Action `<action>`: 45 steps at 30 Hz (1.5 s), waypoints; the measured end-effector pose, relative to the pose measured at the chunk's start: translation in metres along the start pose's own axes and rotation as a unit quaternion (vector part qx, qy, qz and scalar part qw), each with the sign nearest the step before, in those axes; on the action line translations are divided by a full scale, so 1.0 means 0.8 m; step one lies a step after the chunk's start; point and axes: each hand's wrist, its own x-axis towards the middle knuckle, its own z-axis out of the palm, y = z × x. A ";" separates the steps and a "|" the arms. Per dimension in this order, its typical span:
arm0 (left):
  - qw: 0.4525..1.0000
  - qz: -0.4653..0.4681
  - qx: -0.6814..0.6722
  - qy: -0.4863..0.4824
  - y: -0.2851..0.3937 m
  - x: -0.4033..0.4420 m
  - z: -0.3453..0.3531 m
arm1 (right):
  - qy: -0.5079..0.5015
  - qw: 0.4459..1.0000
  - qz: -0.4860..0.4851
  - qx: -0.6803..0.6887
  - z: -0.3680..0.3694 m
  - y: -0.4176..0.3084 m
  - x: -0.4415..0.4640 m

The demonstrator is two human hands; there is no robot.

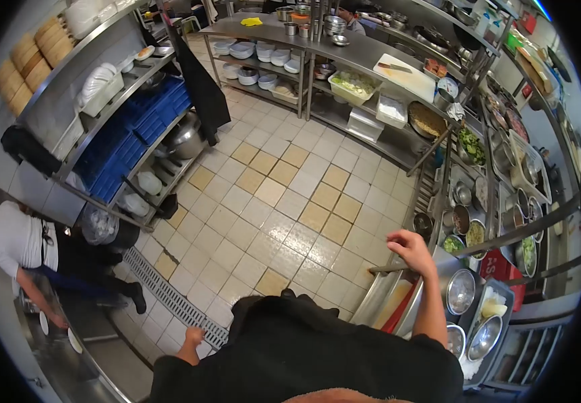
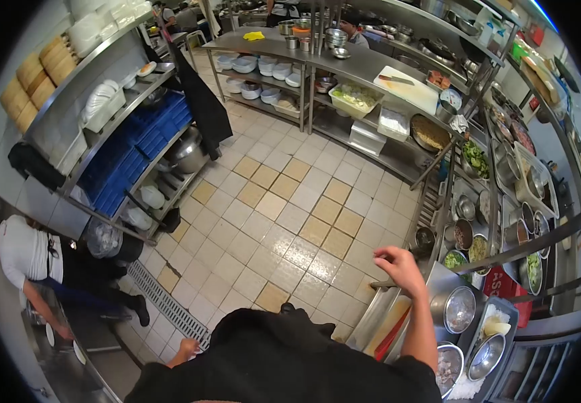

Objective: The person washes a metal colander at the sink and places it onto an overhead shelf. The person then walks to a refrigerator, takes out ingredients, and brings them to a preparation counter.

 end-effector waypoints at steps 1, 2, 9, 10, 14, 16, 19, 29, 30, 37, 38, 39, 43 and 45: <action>0.997 -0.048 -0.066 0.006 0.001 -0.003 -0.004 | -0.022 1.000 0.003 0.014 0.019 0.000 0.027; 0.992 -0.097 -0.077 -0.015 0.016 0.003 -0.004 | -0.045 0.999 0.001 0.025 0.038 0.002 0.062; 0.989 0.030 0.071 -0.124 0.094 0.190 -0.057 | -0.112 0.974 0.198 -0.013 0.165 0.194 0.216; 0.977 0.094 0.136 -0.138 0.108 0.234 -0.083 | -0.110 0.964 0.225 -0.086 0.177 0.232 0.212; 0.978 0.127 0.129 -0.107 0.184 0.427 -0.213 | -0.096 0.960 0.043 -0.259 0.227 0.480 0.116; 0.969 0.141 0.204 0.005 0.254 0.527 -0.324 | -0.178 0.964 0.093 -0.172 0.229 0.465 0.075; 0.970 0.171 0.163 0.064 0.407 0.634 -0.482 | -0.276 0.937 0.197 -0.081 0.245 0.407 0.141; 0.978 0.092 -0.189 0.004 0.671 0.849 -0.665 | -0.020 0.882 0.421 0.209 0.208 0.337 0.624; 0.974 0.033 -0.213 -0.068 0.672 0.860 -0.674 | 0.026 0.850 0.452 0.267 0.197 0.311 0.695; 0.919 -0.088 -0.380 -0.057 0.687 0.969 -0.768 | 0.078 0.934 0.298 0.181 0.155 0.116 1.177; 0.912 -0.099 -0.394 -0.048 0.694 0.997 -0.786 | 0.055 0.947 0.276 0.158 0.155 0.082 1.232; 0.906 -0.111 -0.406 -0.040 0.698 1.026 -0.806 | 0.032 0.955 0.256 0.144 0.154 0.060 1.282; 0.913 -0.103 -0.393 -0.028 0.757 1.157 -0.877 | -0.016 0.965 0.236 0.113 0.182 0.011 1.412; 0.941 -0.053 -0.331 -0.051 0.793 1.235 -0.912 | -0.025 0.959 0.255 0.121 0.196 -0.008 1.459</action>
